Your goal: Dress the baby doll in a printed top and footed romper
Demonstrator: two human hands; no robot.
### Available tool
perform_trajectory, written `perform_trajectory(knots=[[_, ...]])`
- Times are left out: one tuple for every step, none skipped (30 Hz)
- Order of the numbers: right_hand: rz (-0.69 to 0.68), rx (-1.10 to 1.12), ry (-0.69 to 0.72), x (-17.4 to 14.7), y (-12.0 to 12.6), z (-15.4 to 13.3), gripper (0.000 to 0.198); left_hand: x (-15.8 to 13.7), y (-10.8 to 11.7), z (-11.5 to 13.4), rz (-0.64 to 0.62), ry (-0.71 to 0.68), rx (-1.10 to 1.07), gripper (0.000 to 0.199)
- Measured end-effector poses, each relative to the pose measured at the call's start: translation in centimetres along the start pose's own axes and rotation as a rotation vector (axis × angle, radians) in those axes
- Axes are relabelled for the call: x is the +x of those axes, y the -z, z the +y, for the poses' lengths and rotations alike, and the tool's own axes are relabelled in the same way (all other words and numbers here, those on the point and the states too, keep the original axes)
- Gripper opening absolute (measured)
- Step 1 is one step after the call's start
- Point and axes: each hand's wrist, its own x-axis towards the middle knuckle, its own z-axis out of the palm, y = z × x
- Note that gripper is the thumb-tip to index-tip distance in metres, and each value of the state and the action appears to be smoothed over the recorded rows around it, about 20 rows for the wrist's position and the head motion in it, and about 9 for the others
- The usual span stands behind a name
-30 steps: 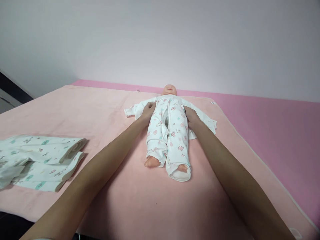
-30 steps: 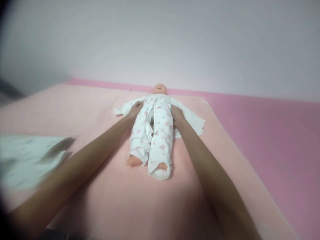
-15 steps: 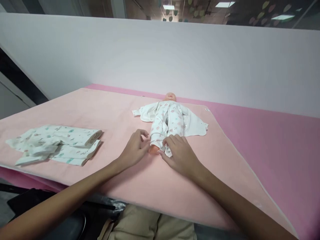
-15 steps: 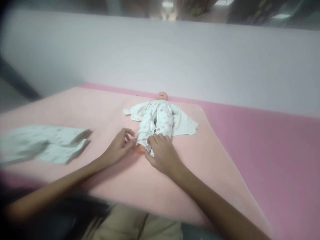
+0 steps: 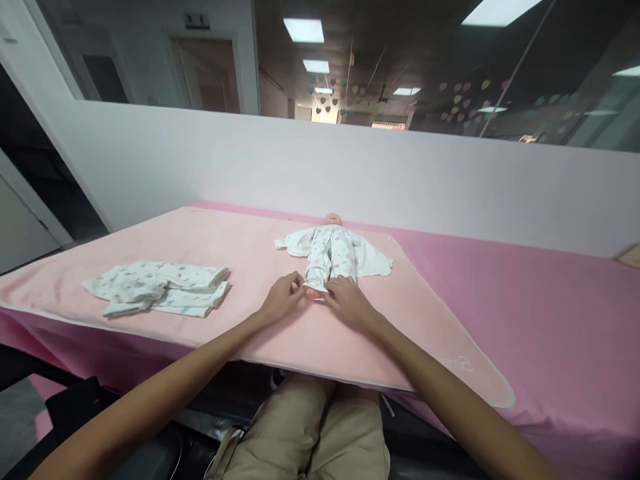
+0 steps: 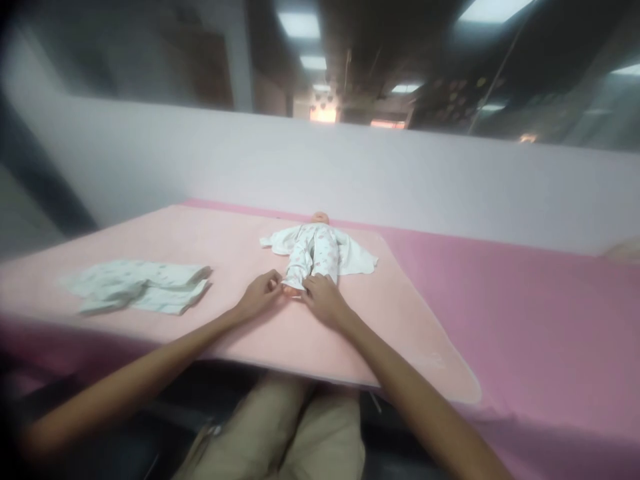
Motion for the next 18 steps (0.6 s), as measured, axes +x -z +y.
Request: perform_trajectory(knots=[[0.027, 0.003, -0.008, -0.2, 0.3, -0.3, 0.019, -0.6, 0.5, 0.4, 0.026, -0.027, 0.021, 0.012], [0.046, 0.001, -0.008, -0.5, 0.5, -0.5, 0.018, -1.3, 0.9, 0.8, 0.042, -0.059, 0.059, 0.010], [0.056, -0.005, 0.003, -0.7, 0.7, -0.8, 0.017, -1.9, 1.3, 1.0, 0.048, -0.094, 0.108, 0.008], [0.062, -0.010, 0.018, -1.1, 1.0, -1.0, 0.017, -2.5, 1.6, 1.2, 0.043, -0.127, 0.162, 0.006], [0.065, -0.010, 0.036, -1.4, 1.2, -1.1, 0.016, -3.0, 1.9, 1.3, 0.026, -0.158, 0.215, 0.006], [0.067, -0.003, 0.052, -1.9, 1.5, -1.1, 0.015, -3.5, 2.0, 1.2, 0.002, -0.186, 0.264, 0.005], [0.070, 0.013, 0.061, -2.5, 1.8, -1.0, 0.013, -3.9, 2.2, 1.1, -0.025, -0.211, 0.309, 0.006], [0.075, 0.035, 0.060, -3.2, 2.1, -0.8, 0.011, -4.2, 2.3, 1.0, -0.049, -0.230, 0.346, 0.007], [0.084, 0.061, 0.044, -3.9, 2.3, -0.5, 0.011, -4.5, 2.3, 0.8, -0.067, -0.245, 0.375, 0.009], [0.097, 0.087, 0.012, -4.7, 2.6, 0.0, 0.011, -4.8, 2.3, 0.7, -0.074, -0.258, 0.397, 0.010], [0.115, 0.109, -0.034, -5.6, 2.8, 0.6, 0.012, -5.0, 2.3, 0.6, -0.067, -0.269, 0.410, 0.010], [0.137, 0.127, -0.091, -6.4, 3.0, 1.2, 0.013, -5.1, 2.2, 0.7, -0.048, -0.282, 0.416, 0.010], [0.157, 0.143, -0.151, -7.2, 3.1, 1.9, 0.016, -5.1, 2.0, 0.9, -0.026, -0.298, 0.417, 0.011], [0.169, 0.155, -0.210, -7.9, 3.2, 2.5, 0.019, -5.0, 1.8, 1.3, -0.005, -0.318, 0.414, 0.014], [0.168, 0.163, -0.260, -8.4, 3.2, 3.0, 0.022, -4.8, 1.3, 1.8, 0.007, -0.344, 0.409, 0.018], [0.153, 0.168, -0.296, -8.8, 3.2, 3.4, 0.025, -4.4, 0.8, 2.4, 0.009, -0.374, 0.406, 0.022], [0.128, 0.174, -0.319, -9.0, 3.1, 3.7, 0.028, -3.9, 0.1, 3.0, 0.001, -0.404, 0.409, 0.024], [0.100, 0.181, -0.328, -9.1, 2.9, 3.9, 0.030, -3.3, -0.8, 3.6, -0.014, -0.430, 0.420, 0.024]])
